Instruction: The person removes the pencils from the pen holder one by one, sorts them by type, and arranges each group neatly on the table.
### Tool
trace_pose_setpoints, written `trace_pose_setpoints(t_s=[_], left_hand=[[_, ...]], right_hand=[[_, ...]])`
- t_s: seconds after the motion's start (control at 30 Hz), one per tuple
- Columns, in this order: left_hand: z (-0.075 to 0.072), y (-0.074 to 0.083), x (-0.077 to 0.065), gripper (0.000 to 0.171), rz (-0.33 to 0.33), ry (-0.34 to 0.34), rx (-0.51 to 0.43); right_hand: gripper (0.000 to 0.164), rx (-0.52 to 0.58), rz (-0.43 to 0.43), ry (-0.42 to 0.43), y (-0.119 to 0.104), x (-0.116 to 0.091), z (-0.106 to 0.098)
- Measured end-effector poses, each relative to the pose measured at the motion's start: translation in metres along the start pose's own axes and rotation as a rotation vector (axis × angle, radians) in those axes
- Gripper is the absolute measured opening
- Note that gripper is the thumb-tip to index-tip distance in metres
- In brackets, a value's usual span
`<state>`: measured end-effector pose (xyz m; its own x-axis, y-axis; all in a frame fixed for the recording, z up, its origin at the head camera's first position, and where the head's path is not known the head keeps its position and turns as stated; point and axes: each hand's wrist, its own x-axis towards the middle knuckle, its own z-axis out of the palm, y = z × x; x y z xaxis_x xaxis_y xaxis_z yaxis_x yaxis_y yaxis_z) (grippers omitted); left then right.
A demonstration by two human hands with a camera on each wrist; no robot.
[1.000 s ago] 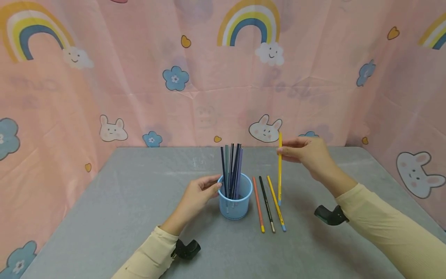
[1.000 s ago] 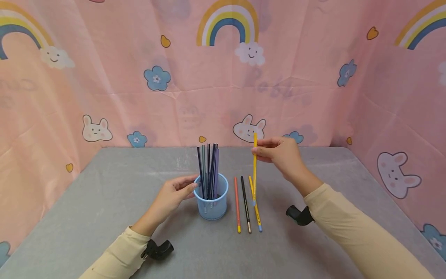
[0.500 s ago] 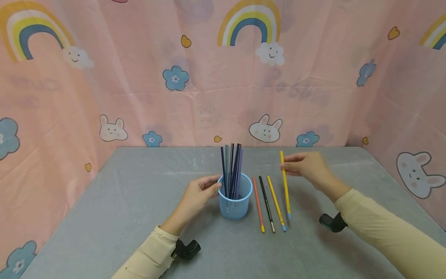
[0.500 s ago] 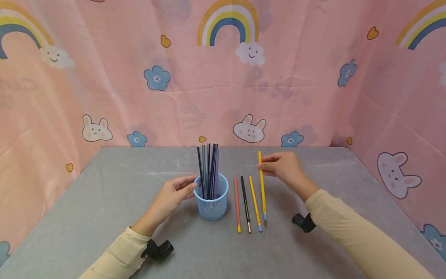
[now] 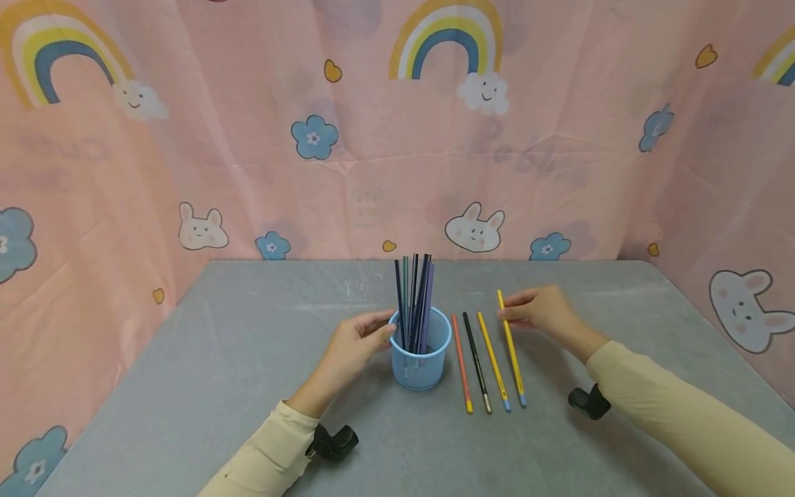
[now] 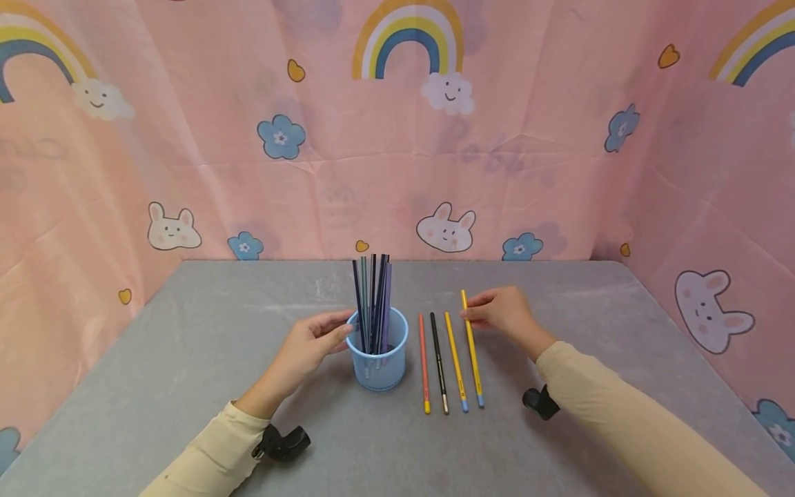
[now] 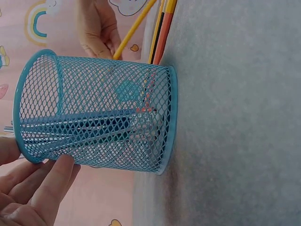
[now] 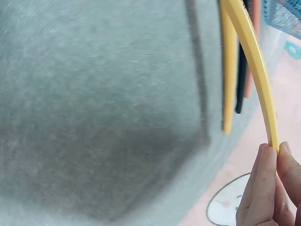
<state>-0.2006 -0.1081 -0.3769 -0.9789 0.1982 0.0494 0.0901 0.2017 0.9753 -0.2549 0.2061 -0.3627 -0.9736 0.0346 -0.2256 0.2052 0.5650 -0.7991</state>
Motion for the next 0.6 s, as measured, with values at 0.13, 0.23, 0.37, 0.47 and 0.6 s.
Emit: trace_pose_setpoints(t_s=[0.13, 0.23, 0.37, 0.47, 0.6], left_hand=[[-0.001, -0.001, 0.001, 0.036, 0.007, -0.004, 0.002], [-0.001, -0.001, 0.001, 0.036, 0.011, -0.004, 0.005], [-0.001, -0.002, 0.001, 0.036, 0.014, -0.005, 0.006], [-0.001, -0.002, 0.001, 0.036, 0.016, -0.008, 0.004], [-0.001, -0.001, 0.0, 0.036, 0.015, -0.006, 0.002]], right_hand=[[0.038, -0.016, 0.01, -0.019, 0.005, 0.003, 0.004], [0.036, -0.01, 0.015, -0.034, 0.009, 0.006, 0.006], [0.033, -0.013, 0.04, -0.034, 0.012, 0.011, 0.008], [0.032, -0.024, 0.056, -0.03, 0.013, 0.013, 0.011], [0.031, -0.043, 0.082, -0.027, 0.013, 0.014, 0.014]])
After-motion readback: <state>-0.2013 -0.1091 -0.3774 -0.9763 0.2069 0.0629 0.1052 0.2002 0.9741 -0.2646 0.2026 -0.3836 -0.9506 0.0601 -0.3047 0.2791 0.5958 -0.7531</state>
